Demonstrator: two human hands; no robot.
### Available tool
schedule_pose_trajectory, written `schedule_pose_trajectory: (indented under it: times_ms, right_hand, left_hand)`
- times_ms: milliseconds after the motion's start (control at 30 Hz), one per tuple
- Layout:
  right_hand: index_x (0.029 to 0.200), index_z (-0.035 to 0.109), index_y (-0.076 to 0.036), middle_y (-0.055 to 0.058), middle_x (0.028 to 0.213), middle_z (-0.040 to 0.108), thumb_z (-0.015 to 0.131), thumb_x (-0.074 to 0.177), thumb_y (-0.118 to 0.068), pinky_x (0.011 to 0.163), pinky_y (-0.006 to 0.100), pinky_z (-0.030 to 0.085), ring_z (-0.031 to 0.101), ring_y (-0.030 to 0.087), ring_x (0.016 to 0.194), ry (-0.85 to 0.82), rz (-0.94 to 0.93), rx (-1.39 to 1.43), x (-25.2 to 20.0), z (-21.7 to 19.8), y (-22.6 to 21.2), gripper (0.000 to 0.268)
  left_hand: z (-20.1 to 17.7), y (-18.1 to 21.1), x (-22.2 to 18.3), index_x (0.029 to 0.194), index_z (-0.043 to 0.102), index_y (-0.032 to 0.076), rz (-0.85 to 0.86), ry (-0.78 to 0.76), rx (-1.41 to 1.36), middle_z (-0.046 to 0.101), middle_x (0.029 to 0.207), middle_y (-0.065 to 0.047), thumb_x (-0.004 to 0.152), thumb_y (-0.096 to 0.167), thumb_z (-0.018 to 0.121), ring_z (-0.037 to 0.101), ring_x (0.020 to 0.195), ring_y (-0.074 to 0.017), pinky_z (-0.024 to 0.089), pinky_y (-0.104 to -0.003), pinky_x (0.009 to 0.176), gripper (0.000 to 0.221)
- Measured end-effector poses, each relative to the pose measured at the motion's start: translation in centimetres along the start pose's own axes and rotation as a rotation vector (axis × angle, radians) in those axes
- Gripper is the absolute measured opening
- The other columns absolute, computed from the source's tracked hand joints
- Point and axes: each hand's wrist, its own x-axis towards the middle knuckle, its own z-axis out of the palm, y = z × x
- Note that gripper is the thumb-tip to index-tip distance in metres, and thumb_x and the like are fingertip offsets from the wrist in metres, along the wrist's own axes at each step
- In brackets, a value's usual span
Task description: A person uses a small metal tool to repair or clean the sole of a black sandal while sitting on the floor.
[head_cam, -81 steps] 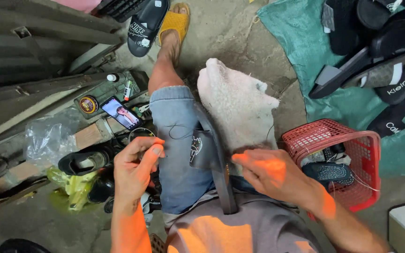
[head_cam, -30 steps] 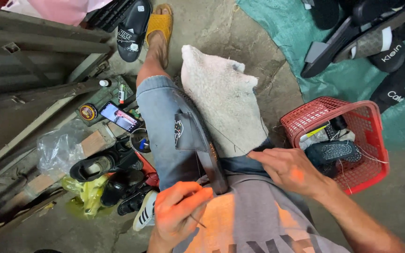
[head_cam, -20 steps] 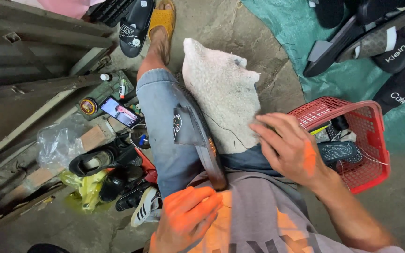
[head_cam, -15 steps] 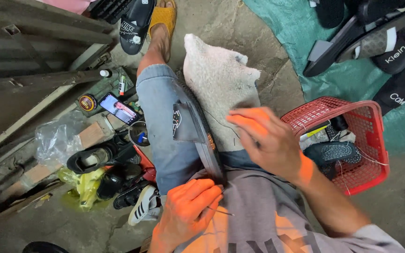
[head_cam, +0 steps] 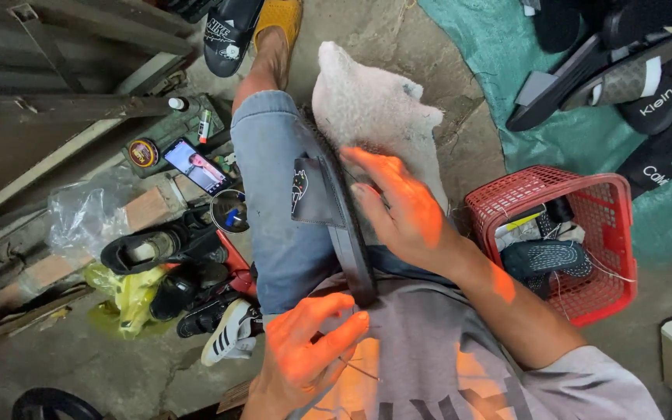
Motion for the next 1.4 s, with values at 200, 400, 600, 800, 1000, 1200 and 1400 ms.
schedule_pose_trajectory:
  times_ms: [200, 400, 600, 800, 1000, 1200, 1400]
  right_hand:
    - [0.123, 0.063, -0.003, 0.011, 0.118, 0.074, 0.059, 0.102, -0.015, 0.095, 0.040, 0.052, 0.071, 0.028, 0.106, -0.086, -0.057, -0.174, -0.2, -1.1, 0.4, 0.024]
    - [0.088, 0.066, 0.000, 0.012, 0.105, 0.064, 0.065, 0.099, -0.007, 0.091, 0.031, 0.050, 0.062, 0.020, 0.097, 0.068, -0.079, 0.081, 0.1, -2.6, -1.4, 0.013]
    - [0.054, 0.046, -0.006, 0.009, 0.082, 0.065, 0.048, 0.089, 0.000, 0.081, 0.039, 0.053, 0.062, 0.027, 0.085, 0.164, 0.051, 0.817, 0.3, -2.9, -2.3, 0.036]
    - [0.123, 0.065, -0.010, -0.001, 0.098, 0.059, 0.072, 0.092, -0.027, 0.072, 0.023, 0.047, 0.055, 0.008, 0.077, 0.084, 0.375, 0.159, 0.9, -0.6, -1.8, 0.036]
    - [0.136, 0.059, -0.010, 0.003, 0.127, 0.065, 0.070, 0.093, -0.046, 0.094, 0.040, 0.054, 0.067, 0.023, 0.117, 0.045, 0.251, -0.290, 1.7, 1.2, -1.8, 0.057]
    - [0.130, 0.062, -0.003, 0.006, 0.123, 0.069, 0.068, 0.096, -0.044, 0.089, 0.040, 0.056, 0.068, 0.025, 0.113, 0.052, 0.180, -0.398, 2.5, 1.6, -2.2, 0.054]
    - [0.125, 0.063, -0.009, 0.000, 0.116, 0.068, 0.068, 0.091, -0.049, 0.054, 0.048, 0.055, 0.072, 0.025, 0.094, -0.004, 0.322, -0.436, 3.4, 2.1, -2.5, 0.053]
  left_hand:
    - [-0.1, -0.4, 1.3, 0.104, 0.071, 0.003, 0.063, -0.034, 0.046, 0.072, 0.102, -0.010, 0.098, 0.006, 0.063, 0.073, 0.097, -0.0318, 0.063, -0.035, 0.081, 0.010]
    - [-1.5, -0.6, 1.7, 0.106, 0.068, 0.001, 0.008, -0.142, -0.151, 0.072, 0.106, -0.014, 0.099, 0.006, 0.061, 0.068, 0.087, -0.0296, 0.058, -0.033, 0.078, 0.011]
    - [-4.6, -2.8, -0.2, 0.094, 0.072, 0.004, -0.212, -0.097, -0.287, 0.076, 0.096, -0.012, 0.101, 0.021, 0.055, 0.075, 0.077, -0.0244, 0.058, -0.031, 0.070, 0.025]
    - [-5.3, -5.2, -0.4, 0.121, 0.066, 0.009, -0.636, -0.096, 0.226, 0.067, 0.113, -0.005, 0.094, 0.005, 0.063, 0.059, 0.093, -0.0180, 0.049, -0.032, 0.068, 0.027]
    - [-7.7, -4.7, 4.4, 0.140, 0.061, 0.015, -0.378, -0.232, 0.242, 0.074, 0.122, -0.003, 0.096, 0.013, 0.070, 0.071, 0.082, -0.0122, 0.055, -0.028, 0.070, 0.045]
    - [-8.3, -6.2, 9.6, 0.137, 0.066, 0.023, -0.209, -0.419, 0.487, 0.058, 0.090, 0.006, 0.089, 0.001, 0.065, 0.048, 0.054, -0.0111, 0.036, -0.023, 0.046, 0.053]
    - [-8.8, -7.4, 10.5, 0.142, 0.062, 0.026, -0.178, -0.534, 0.560, 0.059, 0.093, 0.005, 0.084, 0.008, 0.072, 0.048, 0.047, -0.0154, 0.040, -0.029, 0.041, 0.062]
